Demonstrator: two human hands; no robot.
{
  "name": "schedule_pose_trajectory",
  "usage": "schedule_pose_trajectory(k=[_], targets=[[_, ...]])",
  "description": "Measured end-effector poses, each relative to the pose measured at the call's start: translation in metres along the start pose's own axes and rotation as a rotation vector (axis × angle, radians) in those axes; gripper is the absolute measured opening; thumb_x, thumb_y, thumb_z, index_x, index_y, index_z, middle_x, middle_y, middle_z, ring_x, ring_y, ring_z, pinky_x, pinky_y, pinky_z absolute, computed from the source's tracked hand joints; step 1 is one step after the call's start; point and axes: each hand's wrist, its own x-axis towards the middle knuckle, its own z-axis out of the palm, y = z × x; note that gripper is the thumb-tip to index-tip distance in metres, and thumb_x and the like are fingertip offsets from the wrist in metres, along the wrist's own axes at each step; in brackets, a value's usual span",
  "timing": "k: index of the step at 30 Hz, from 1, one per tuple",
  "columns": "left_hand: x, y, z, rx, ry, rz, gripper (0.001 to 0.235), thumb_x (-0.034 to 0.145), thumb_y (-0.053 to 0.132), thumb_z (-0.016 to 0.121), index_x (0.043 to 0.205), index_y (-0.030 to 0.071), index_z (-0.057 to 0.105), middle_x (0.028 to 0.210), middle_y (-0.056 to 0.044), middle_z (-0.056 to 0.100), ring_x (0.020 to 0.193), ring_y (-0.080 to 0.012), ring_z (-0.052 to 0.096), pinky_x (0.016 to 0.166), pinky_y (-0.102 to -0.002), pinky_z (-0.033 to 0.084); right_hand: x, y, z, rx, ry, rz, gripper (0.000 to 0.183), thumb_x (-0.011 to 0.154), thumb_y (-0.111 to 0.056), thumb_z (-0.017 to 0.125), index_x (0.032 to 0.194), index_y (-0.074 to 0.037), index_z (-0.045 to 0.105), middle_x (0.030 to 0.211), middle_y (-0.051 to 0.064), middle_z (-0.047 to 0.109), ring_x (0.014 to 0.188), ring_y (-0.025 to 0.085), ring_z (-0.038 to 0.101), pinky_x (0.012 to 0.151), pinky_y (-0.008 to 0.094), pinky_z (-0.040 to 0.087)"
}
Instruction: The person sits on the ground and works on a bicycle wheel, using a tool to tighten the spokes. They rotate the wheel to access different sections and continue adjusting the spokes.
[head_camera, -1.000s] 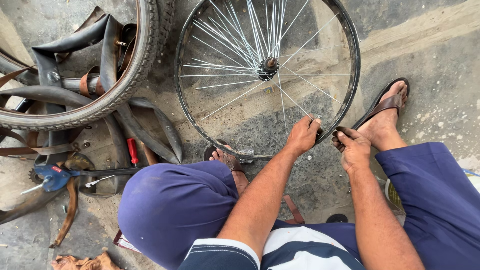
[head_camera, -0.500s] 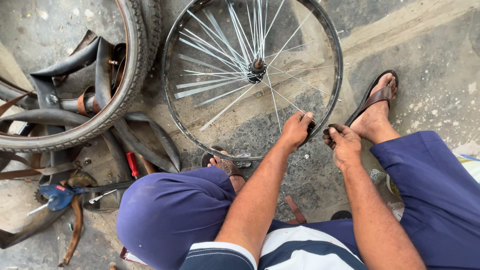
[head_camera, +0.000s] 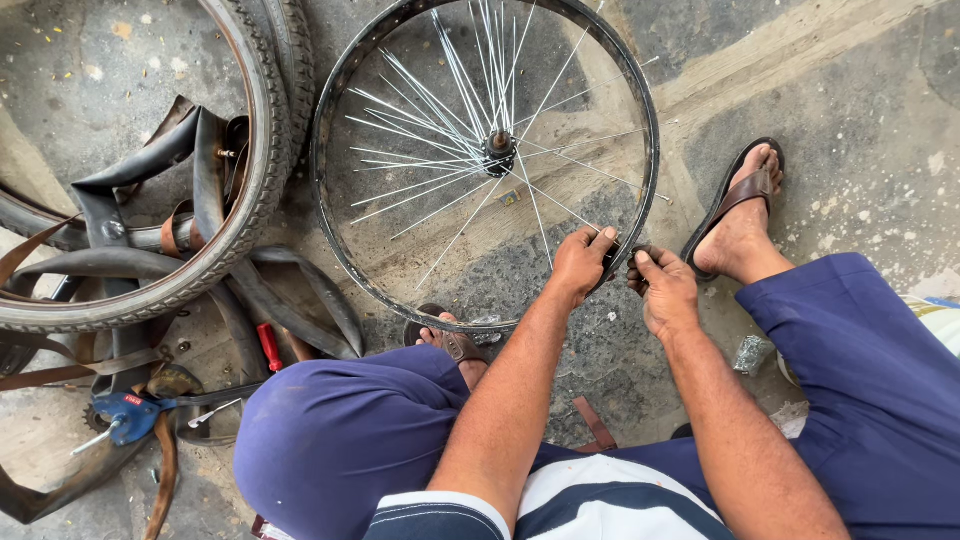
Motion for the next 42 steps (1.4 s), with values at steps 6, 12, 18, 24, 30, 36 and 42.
schedule_pose_trajectory(k=[6,12,18,24,30,36,42], targets=[[-0.001,0.002,0.000,-0.025,-0.006,0.007,0.035,0.102,0.034,0.063,0.106,0.000,0.071,0.085,-0.007,0.071,0.068,-0.0127,0.062,0.057,-0.032,0.053,-0.001,0.002,0.001,-0.008,0.037,-0.011,0.012,0.099,-0.013,0.068,0.108,-0.006,0.067,0.088,0.000,0.068,0.073,0.011,0.061,0.067,0.028,0.053],[-0.003,0.005,0.000,-0.006,0.008,-0.005,0.034,0.101,0.034,0.063,0.106,0.001,0.070,0.086,-0.006,0.071,0.068,-0.0127,0.063,0.058,-0.032,0.054,-0.005,0.002,0.006,0.074,0.029,0.036,0.011,0.099,-0.014,0.068,0.106,-0.006,0.066,0.084,0.001,0.068,0.071,0.011,0.061,0.064,0.025,0.052],[-0.003,0.004,0.000,0.003,0.010,0.028,0.036,0.101,0.036,0.064,0.103,0.000,0.070,0.083,-0.006,0.070,0.065,-0.0131,0.062,0.056,-0.032,0.054,-0.005,0.005,0.017,-0.105,0.161,0.111,0.032,0.107,-0.034,0.062,0.087,-0.010,0.058,0.070,-0.001,0.054,0.056,0.009,0.046,0.048,0.026,0.036],[-0.003,0.002,0.000,-0.023,0.010,-0.004,0.038,0.101,0.037,0.064,0.099,-0.001,0.069,0.080,-0.007,0.068,0.063,-0.0140,0.060,0.054,-0.033,0.054,0.000,0.009,0.023,-0.067,0.117,-0.039,0.024,0.105,-0.032,0.061,0.089,-0.013,0.059,0.074,-0.005,0.051,0.058,0.006,0.043,0.048,0.023,0.033],[0.000,-0.003,-0.001,-0.008,0.027,0.034,0.037,0.100,0.036,0.064,0.098,0.000,0.069,0.081,-0.007,0.069,0.064,-0.0146,0.061,0.054,-0.034,0.054,0.000,0.009,0.025,-0.086,0.210,0.043,0.031,0.103,-0.042,0.055,0.095,-0.014,0.065,0.079,-0.005,0.059,0.059,0.005,0.048,0.047,0.022,0.036],[0.001,-0.004,0.001,0.049,0.056,0.069,0.036,0.101,0.037,0.065,0.099,0.001,0.071,0.082,-0.007,0.071,0.067,-0.0137,0.062,0.057,-0.033,0.053,-0.002,0.011,0.027,-0.133,0.178,-0.017,0.051,0.111,-0.047,0.056,0.083,-0.005,0.057,0.070,0.002,0.054,0.054,0.010,0.042,0.045,0.026,0.032],[-0.001,0.000,0.003,-0.028,0.037,0.023,0.036,0.100,0.036,0.064,0.098,0.001,0.069,0.082,-0.006,0.069,0.066,-0.0134,0.061,0.055,-0.034,0.054,-0.003,0.008,0.028,-0.100,0.185,-0.041,0.038,0.106,-0.041,0.058,0.080,-0.013,0.060,0.068,-0.004,0.052,0.052,0.007,0.043,0.044,0.025,0.031]])
